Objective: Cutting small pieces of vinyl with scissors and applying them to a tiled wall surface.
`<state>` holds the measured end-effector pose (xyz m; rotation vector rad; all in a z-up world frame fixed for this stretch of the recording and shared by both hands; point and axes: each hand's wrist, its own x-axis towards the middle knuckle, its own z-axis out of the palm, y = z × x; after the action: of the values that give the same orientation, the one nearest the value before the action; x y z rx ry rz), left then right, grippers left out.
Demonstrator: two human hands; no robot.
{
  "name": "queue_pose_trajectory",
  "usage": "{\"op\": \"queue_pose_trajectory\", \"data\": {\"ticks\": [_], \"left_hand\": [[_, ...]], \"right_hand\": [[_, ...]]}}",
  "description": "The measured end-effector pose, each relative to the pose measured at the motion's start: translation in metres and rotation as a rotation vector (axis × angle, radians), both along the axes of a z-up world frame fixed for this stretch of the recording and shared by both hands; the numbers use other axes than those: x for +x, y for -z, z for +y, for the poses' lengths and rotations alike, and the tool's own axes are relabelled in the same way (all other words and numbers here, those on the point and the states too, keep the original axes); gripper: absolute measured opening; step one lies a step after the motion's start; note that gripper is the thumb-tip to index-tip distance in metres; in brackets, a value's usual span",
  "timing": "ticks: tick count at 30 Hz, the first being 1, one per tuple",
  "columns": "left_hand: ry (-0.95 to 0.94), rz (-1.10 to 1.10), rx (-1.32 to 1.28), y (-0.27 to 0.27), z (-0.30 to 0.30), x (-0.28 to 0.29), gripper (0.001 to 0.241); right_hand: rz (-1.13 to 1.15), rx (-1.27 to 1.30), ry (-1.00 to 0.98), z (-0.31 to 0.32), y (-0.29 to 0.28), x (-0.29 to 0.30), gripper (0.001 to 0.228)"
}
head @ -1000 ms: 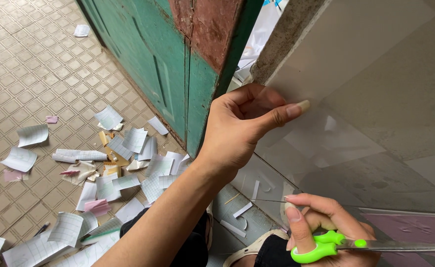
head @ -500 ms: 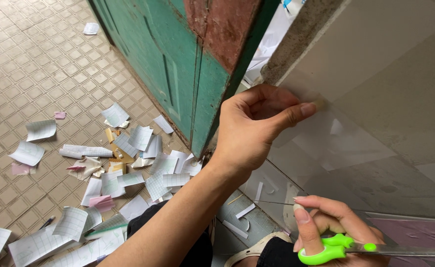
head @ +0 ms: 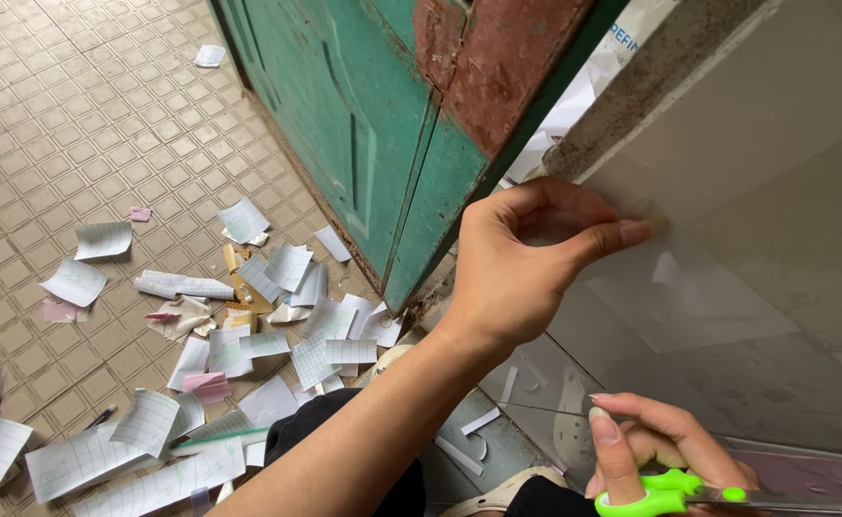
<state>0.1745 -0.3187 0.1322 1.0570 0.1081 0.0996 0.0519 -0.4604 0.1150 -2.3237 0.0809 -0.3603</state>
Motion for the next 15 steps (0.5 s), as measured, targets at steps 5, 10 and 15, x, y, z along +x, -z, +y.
{"op": "queue_pose_trajectory", "data": {"ticks": [5,10,15], "left_hand": [[0.000,-0.006,0.043,-0.002,0.002,0.000,0.018],[-0.003,0.027,0.012,-0.003,0.000,0.000,0.018],[0.005,0.072,0.003,-0.005,-0.002,0.001,0.019]], "right_hand": [[0.012,-0.019,0.024,-0.001,0.002,0.004,0.014],[0.005,-0.045,0.075,0.007,-0.005,0.007,0.015],[-0.063,-0.048,0.061,0.015,-0.017,0.014,0.016]]}}
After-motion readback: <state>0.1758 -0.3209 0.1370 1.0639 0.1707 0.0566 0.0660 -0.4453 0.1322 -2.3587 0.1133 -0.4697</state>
